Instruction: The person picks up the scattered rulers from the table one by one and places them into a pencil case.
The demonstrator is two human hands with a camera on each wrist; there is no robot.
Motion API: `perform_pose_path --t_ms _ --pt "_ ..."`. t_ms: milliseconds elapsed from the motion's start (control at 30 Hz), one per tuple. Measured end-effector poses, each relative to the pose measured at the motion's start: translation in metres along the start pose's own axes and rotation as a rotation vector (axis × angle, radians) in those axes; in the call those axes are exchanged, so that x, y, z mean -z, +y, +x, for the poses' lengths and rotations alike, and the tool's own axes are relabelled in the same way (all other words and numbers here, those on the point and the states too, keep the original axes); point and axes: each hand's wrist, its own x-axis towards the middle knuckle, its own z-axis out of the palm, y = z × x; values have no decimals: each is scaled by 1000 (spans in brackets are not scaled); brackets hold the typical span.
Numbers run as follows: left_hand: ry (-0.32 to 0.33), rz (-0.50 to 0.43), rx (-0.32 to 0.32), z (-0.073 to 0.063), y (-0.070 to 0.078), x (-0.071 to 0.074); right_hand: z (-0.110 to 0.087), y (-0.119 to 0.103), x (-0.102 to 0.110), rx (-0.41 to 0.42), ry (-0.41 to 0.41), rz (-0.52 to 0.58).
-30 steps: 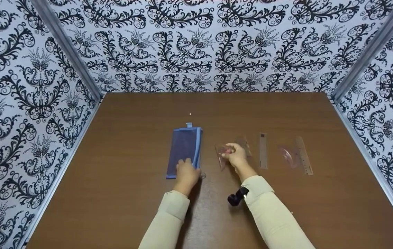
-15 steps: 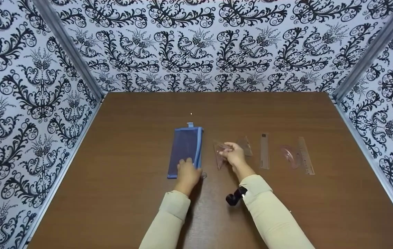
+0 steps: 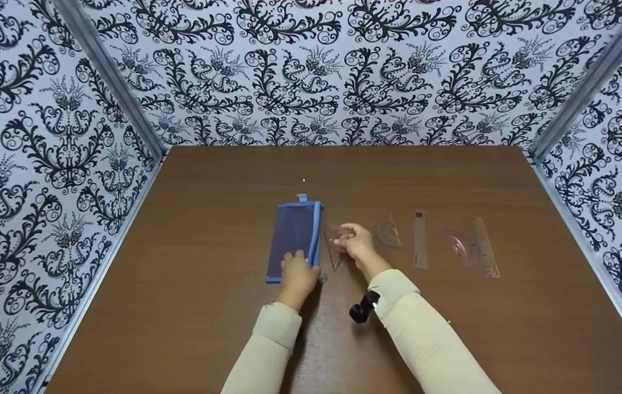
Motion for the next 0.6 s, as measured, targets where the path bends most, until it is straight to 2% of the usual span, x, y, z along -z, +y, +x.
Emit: perform_pose_path --t_ms 300,600 --pt "22 2 -37 -3 0 2 2 2 -14 -16 -10 3" --pt "19 7 -39 -1 -1 0 4 4 -25 -40 -17 4"
